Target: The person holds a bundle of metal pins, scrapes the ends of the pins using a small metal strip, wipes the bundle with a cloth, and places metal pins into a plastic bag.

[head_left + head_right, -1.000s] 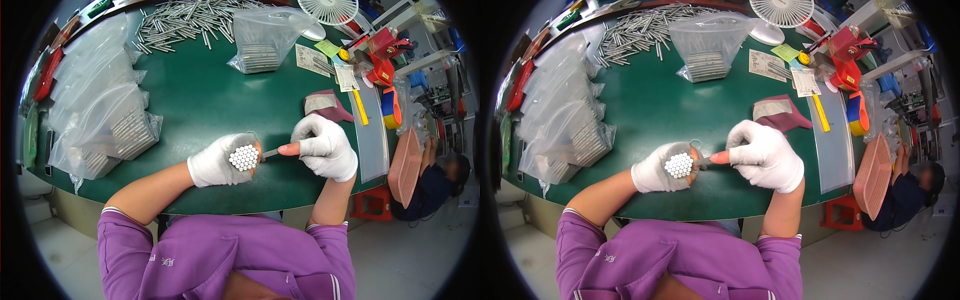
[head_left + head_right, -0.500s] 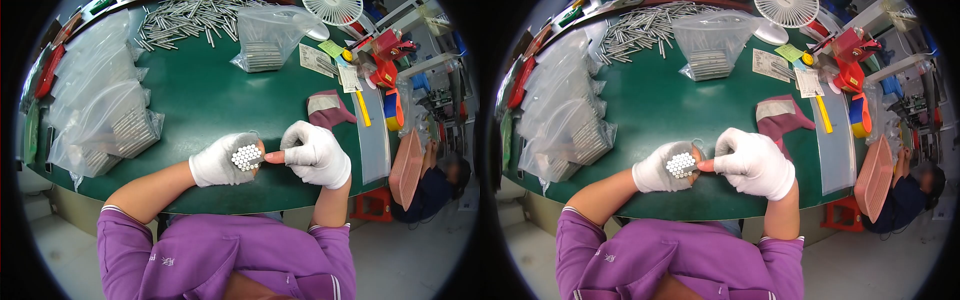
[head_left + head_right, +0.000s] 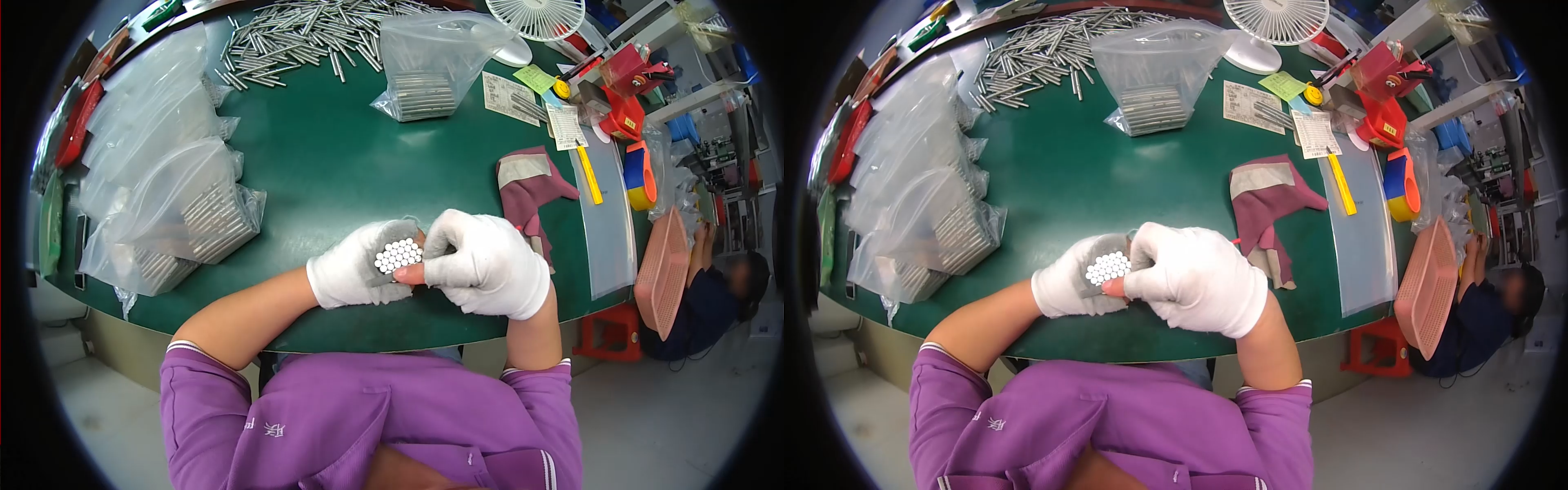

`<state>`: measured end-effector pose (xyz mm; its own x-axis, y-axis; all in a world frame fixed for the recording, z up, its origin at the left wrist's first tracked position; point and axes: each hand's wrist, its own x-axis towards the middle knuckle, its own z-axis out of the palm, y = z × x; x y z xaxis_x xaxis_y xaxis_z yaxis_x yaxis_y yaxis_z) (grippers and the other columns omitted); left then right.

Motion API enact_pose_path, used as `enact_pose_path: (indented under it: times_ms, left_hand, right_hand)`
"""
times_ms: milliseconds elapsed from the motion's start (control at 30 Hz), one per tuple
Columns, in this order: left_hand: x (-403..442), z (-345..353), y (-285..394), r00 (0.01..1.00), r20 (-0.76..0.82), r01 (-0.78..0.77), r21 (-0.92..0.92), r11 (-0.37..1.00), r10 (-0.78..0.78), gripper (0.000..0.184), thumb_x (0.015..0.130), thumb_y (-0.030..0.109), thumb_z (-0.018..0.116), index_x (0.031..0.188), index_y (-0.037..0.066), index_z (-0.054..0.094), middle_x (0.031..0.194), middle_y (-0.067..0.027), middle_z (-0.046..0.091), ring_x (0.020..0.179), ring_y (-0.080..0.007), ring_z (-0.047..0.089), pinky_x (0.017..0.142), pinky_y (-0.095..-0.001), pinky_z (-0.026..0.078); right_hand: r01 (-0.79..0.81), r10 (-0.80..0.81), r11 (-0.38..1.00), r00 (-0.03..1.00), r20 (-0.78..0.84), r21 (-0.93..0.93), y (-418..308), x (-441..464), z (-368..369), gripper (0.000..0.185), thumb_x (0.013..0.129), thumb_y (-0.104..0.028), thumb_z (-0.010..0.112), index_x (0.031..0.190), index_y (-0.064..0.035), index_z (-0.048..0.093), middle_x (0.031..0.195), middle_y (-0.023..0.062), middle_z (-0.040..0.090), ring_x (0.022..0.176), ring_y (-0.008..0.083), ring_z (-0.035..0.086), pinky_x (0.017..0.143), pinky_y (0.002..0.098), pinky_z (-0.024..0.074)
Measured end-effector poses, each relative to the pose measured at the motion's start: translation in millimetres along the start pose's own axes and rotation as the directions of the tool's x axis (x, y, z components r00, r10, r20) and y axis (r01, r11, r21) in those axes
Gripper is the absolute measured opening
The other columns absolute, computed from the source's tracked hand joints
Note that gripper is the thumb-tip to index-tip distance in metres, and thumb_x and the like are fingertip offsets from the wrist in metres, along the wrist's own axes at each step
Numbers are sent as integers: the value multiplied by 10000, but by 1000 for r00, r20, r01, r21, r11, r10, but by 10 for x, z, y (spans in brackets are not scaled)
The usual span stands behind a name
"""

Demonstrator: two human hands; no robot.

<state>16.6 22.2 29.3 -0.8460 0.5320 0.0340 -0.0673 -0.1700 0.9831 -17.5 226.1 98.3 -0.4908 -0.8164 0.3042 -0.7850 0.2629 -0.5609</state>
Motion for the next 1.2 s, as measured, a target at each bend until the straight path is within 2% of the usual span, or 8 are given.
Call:
enact_pose_path:
  times_ms: [200, 333, 533, 600, 833, 900, 1100, 1200]
  left_hand:
    - [42, 19, 88, 992, 83, 93, -38, 995, -90, 354, 714, -54, 679, 1020, 67, 548, 884, 7, 549, 824, -89, 532, 759, -251, 484]
    - [27, 2, 43, 995, 75, 65, 24, 998, -67, 352, 713, -51, 685, 1014, 69, 547, 885, 8, 548, 820, -94, 530, 761, -250, 482]
    - [8, 24, 118, 994, 41, 110, -166, 980, -104, 319, 717, -46, 688, 979, 70, 548, 882, 16, 550, 818, -85, 530, 746, -251, 479]
    - [34, 3, 12, 995, 78, 70, 5, 998, -70, 328, 713, -50, 689, 984, 70, 546, 889, 19, 553, 825, -83, 535, 744, -251, 480]
    - [25, 29, 82, 1000, 30, -4, -84, 996, 7, 294, 720, -55, 672, 956, 68, 546, 855, 21, 553, 806, -69, 532, 726, -240, 476]
    - [37, 23, 67, 994, 56, 97, 18, 995, -98, 296, 721, -47, 671, 966, 66, 547, 861, 17, 554, 807, -74, 533, 731, -241, 476]
    - [23, 14, 51, 1000, 16, -12, 23, 1000, 12, 299, 718, -42, 672, 967, 67, 547, 856, 19, 551, 799, -67, 524, 725, -235, 473]
    - [30, 15, 68, 992, 64, 110, -28, 994, -108, 306, 715, -40, 676, 968, 72, 545, 869, 14, 553, 809, -72, 526, 731, -238, 472]
  right_hand:
    - [-148, 147, 989, 989, -34, -13, 198, -260, -306, 451, 597, 69, 605, 935, -187, 759, 728, 12, 559, 631, 158, 562, 569, 256, 444]
    - [-63, 65, 997, 997, -36, 49, 124, -132, -166, 428, 607, 44, 635, 938, -197, 758, 742, 11, 565, 624, 161, 570, 554, 263, 448]
    - [-28, 28, 1000, 999, 24, -7, 15, -21, -64, 448, 608, 23, 649, 964, -229, 751, 740, 3, 565, 621, 177, 582, 544, 275, 460]
    - [-53, 53, 998, 999, -2, 25, 122, -127, -165, 448, 597, 36, 649, 953, -213, 756, 727, 10, 556, 613, 177, 576, 540, 262, 454]
    - [-26, 26, 1000, 1000, 13, 4, 36, -32, -50, 443, 610, 37, 657, 958, -218, 757, 728, 12, 559, 615, 176, 576, 543, 270, 453]
    - [-60, 61, 997, 998, -6, 52, 82, -102, -132, 449, 610, 48, 645, 960, -211, 757, 726, 13, 556, 608, 170, 573, 544, 265, 454]
    - [17, -17, 1000, 1000, -21, -20, -20, 22, 2, 434, 609, 36, 649, 946, -215, 758, 723, 18, 555, 596, 185, 566, 540, 272, 459]
    - [-29, 29, 999, 1000, 4, 25, 67, -48, -103, 439, 608, 40, 643, 946, -214, 760, 724, 17, 560, 600, 179, 569, 540, 268, 458]
